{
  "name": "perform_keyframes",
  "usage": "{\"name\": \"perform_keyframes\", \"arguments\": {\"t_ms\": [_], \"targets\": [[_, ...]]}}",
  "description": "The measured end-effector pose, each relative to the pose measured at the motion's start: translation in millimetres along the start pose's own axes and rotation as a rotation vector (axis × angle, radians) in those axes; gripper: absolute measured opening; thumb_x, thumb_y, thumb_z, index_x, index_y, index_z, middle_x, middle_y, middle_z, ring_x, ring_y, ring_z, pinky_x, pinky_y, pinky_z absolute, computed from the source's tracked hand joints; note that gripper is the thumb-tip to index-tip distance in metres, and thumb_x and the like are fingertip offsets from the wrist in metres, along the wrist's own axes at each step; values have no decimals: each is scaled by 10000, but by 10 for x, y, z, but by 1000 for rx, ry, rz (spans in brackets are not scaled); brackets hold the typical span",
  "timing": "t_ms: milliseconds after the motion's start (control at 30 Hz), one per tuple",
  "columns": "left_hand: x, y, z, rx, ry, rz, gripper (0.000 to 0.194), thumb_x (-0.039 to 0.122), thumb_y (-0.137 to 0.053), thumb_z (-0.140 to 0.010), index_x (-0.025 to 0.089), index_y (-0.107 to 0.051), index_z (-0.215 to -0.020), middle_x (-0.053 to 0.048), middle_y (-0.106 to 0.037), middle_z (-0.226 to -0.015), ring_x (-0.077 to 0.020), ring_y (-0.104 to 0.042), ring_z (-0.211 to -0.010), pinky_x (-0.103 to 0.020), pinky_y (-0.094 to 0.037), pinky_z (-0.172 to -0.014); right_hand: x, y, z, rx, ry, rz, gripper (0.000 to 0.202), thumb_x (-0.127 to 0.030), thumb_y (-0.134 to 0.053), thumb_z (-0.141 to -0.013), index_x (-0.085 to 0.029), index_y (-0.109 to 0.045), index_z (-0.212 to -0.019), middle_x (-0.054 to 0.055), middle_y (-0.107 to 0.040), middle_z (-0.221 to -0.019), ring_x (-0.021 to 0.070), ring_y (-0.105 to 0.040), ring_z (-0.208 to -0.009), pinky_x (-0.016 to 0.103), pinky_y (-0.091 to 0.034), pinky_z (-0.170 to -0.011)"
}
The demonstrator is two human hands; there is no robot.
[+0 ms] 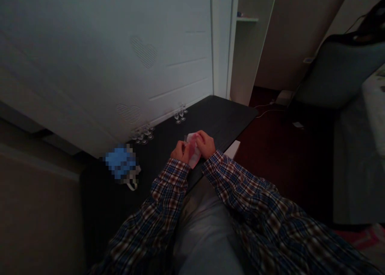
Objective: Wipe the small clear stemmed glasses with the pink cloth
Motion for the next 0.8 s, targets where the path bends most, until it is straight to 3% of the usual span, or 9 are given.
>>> {"name": "perform_keyframes", "arguments": {"t_ms": [200, 433, 633, 800], "targets": [[-41, -47, -22, -12, -35, 7, 308, 439, -343, -806, 186, -516, -838, -32, -615, -750, -151, -567, -648, -221, -380, -552, 1, 9, 0, 14, 7, 0, 250, -347, -340, -804, -185, -530, -816, -24, -537, -695, 84, -466, -604, 195, -333, -579], [91, 60, 16, 42, 4, 9, 270, 457, -434, -745, 196, -492, -775, 0, -584, -694, -125, -538, -596, -207, -371, -541, 7, 1, 1, -7, 1, -11, 266, -360, -322, -817, -187, -525, -811, -26, -530, -673, 84, -463, -591, 193, -327, -557], [94, 73, 28, 21, 79, 0, 273, 465, -441, -746, 197, -486, -775, -9, -588, -704, -131, -535, -599, -208, -363, -538, -19, 11, 1, -2, 6, -8, 249, -340, -326, -818, -186, -522, -819, -25, -536, -686, 87, -468, -605, 192, -336, -572], [87, 63, 12, -15, 34, -17, 281, 454, -400, -772, 191, -496, -801, -4, -580, -691, -123, -521, -590, -199, -339, -511, -2, 6, 1, 8, 0, -1, 256, -353, -325, -821, -187, -519, -814, -26, -531, -683, 85, -468, -600, 190, -333, -569]]}}
Point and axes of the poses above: each hand's wrist, its own z-axis away from the middle knuckle, its own y-axis out of the back of the hand, x = y × z, the point moved 5 cm from there along -z, towards the middle knuckle
